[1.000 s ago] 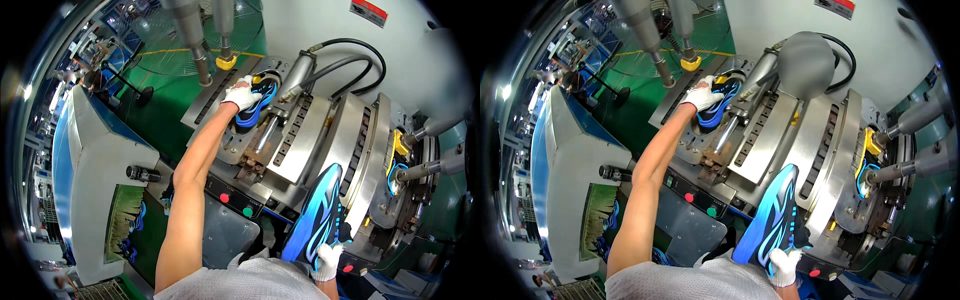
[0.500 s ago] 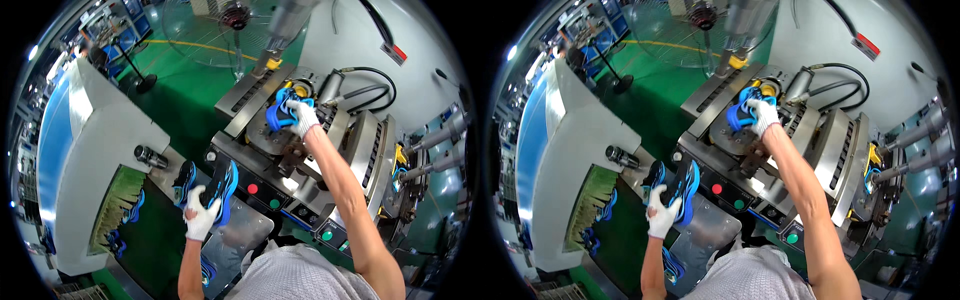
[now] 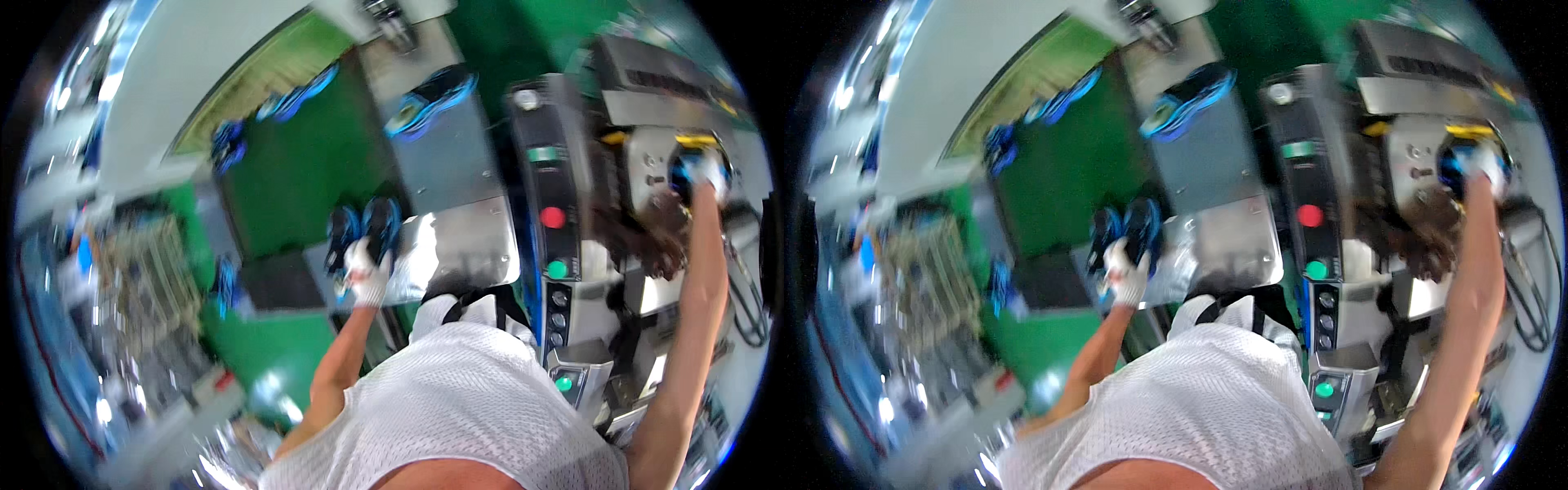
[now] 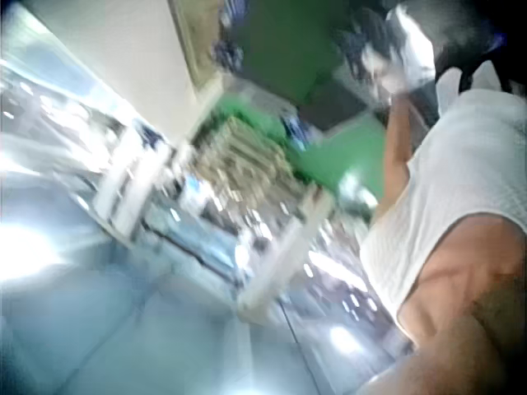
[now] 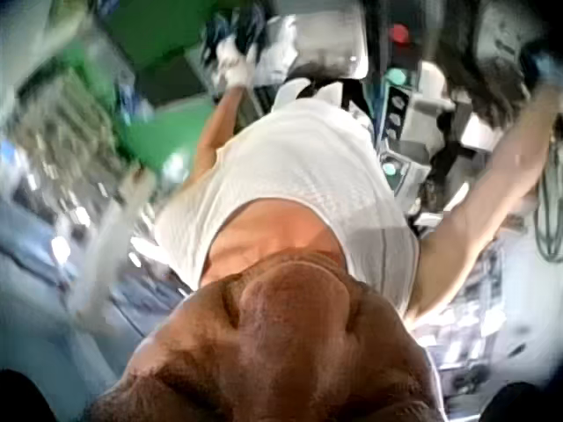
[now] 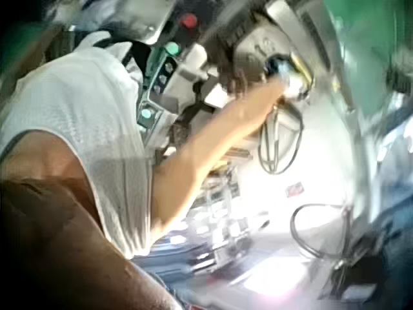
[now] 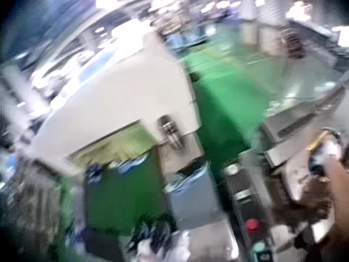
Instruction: The person operates a shoe assembly machine in a factory setting. They pick up blue and black shoe components from a table, place them into the machine's mold, and press a button to activate the pressing mechanism. After the cycle, they remove the assembled shoe and place it on the table, repeating the process for multiple units.
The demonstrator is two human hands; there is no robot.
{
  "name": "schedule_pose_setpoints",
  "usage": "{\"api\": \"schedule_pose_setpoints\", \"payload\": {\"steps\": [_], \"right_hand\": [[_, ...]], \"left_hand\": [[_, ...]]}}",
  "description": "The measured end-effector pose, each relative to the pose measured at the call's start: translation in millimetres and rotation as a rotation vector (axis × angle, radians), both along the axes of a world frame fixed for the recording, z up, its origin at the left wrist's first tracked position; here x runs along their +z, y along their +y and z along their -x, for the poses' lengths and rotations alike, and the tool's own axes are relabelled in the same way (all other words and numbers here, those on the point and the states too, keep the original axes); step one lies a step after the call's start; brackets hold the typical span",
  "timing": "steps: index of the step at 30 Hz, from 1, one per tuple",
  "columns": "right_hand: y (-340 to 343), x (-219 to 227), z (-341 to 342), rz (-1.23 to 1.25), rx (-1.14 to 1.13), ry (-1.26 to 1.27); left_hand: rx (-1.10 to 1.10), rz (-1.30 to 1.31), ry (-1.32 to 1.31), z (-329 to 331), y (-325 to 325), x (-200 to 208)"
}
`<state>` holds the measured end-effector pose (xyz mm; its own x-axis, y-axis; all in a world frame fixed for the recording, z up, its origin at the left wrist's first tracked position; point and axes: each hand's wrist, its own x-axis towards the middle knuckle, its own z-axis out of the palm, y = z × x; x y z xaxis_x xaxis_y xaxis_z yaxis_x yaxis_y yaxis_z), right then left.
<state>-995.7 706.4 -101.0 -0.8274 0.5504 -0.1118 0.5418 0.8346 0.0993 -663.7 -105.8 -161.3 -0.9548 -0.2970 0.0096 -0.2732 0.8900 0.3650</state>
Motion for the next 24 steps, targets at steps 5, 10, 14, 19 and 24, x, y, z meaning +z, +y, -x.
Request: {"api": "schedule_pose_setpoints", "payload": {"steps": [5,10,14,19,24], "right_hand": [[93,-10,1,0.600,-0.241,0.290],[123,17,-25,1.172,-0.791,0.707],[43,75,-36,1.454,-0.598,0.711],[-300,167,-180,0.402,0.193,0.834],[-413,21,-283,-0.047,0.206,0.098]], "left_hand": [[0.035,-0.102,0.063,14,3,-6],[-0.211,-0.190,0.042,46,-7,-1],[-0.631,-0.009,-0.151,57,-51,26],[-1.110,-0.120,-0.256,101,-82,0],[-1.161,-0.435,-0.411,144,-88,16]]}}
